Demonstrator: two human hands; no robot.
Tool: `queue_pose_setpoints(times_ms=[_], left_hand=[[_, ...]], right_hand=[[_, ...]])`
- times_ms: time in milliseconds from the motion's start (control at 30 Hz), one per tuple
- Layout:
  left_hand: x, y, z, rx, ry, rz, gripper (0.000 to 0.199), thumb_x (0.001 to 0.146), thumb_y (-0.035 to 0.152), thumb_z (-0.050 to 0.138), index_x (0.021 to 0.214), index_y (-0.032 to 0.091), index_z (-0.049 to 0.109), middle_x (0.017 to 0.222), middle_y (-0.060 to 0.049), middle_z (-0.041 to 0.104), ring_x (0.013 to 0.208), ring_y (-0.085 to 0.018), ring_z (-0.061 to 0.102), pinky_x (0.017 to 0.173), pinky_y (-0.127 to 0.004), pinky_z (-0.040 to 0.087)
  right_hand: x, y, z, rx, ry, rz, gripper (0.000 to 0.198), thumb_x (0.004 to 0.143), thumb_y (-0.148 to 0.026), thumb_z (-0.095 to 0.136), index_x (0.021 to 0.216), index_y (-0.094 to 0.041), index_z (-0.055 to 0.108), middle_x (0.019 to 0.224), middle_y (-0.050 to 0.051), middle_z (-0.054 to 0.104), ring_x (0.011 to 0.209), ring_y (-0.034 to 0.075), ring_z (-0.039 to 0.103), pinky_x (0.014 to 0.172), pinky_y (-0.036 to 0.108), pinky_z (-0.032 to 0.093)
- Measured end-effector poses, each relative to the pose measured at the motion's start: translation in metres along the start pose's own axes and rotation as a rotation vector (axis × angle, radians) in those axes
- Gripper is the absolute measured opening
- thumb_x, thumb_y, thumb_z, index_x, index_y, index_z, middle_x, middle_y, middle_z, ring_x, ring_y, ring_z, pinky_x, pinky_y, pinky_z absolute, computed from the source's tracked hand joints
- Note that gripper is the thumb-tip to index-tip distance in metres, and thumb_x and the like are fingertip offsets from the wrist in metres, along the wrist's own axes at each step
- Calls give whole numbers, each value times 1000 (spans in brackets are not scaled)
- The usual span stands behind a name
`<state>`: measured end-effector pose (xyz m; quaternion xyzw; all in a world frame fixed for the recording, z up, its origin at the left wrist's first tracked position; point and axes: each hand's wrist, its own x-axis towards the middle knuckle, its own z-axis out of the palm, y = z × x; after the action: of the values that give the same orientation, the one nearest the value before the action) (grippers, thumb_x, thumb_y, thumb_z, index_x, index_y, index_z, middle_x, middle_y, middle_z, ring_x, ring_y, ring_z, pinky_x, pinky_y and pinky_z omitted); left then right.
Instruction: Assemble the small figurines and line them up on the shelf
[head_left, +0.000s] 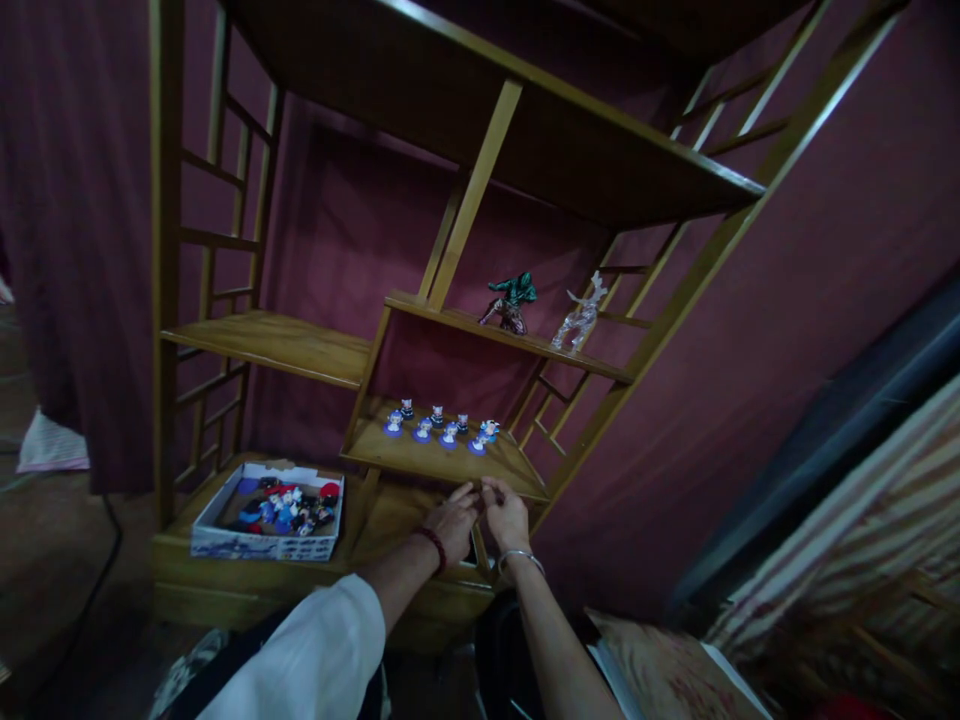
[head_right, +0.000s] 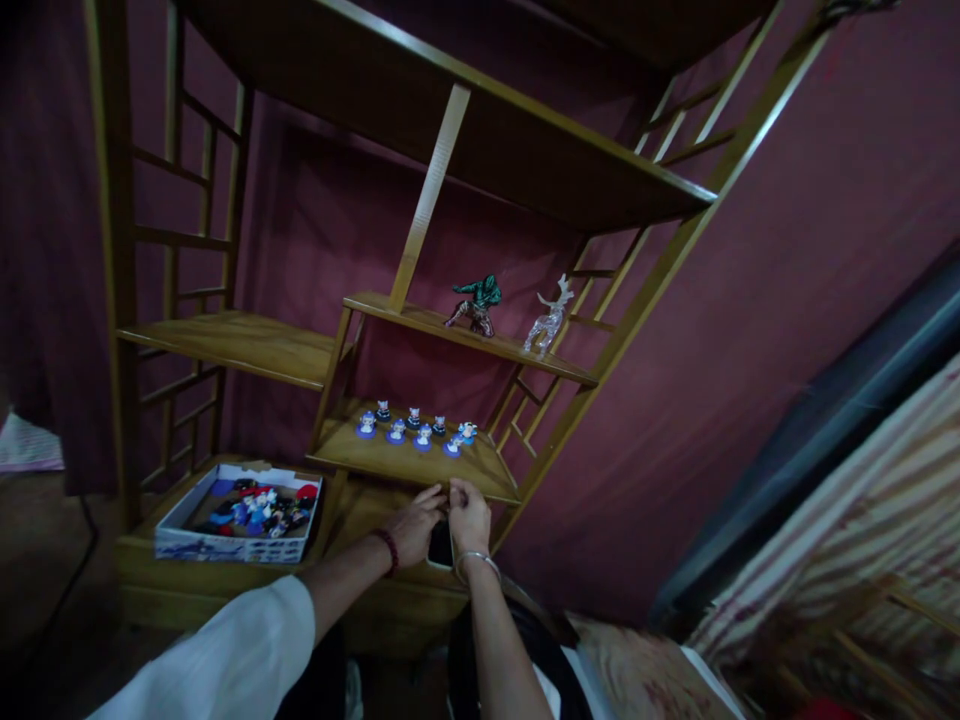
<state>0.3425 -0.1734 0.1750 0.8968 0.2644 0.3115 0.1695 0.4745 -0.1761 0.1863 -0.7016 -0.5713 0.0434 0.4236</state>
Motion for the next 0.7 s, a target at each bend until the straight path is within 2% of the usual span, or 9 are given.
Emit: queue_pose_setpoints(times_ms=[167,300,433,700], left_hand=[[-20,-9,-4,26,-93,-102,40,67,5,46,105,10,54,117,-13,51,113,-21,42,98,-35,32],[-39,-21,-4,40,-155,-183,44,66,4,46,110,11,51,107,-13,57,98,-21,53,85,-32,43],[-61,-38,-1,77,-217,-277,36,65,3,46,98,9,58,98,-15,60,90,-24,57,76,-34,46],[-106,-72,-14,147,-283,-431,31,67,4,46,93,15,60,97,-10,62,93,-22,57,81,-31,44]], right_hand=[[-26,-8,26,22,4,-32,26,74,-30,42,88,-19,61,88,4,66,81,17,61,77,28,47],[-42,-4,54,24,-80,-15,25,75,-28,41,87,-20,61,88,4,66,81,16,61,78,28,47],[-57,-4,81,23,-186,2,24,75,-24,40,86,-21,62,87,3,67,82,16,61,77,26,47],[-87,-27,127,-20,-364,-8,29,74,-14,39,84,-24,65,84,1,68,84,16,62,75,25,48]])
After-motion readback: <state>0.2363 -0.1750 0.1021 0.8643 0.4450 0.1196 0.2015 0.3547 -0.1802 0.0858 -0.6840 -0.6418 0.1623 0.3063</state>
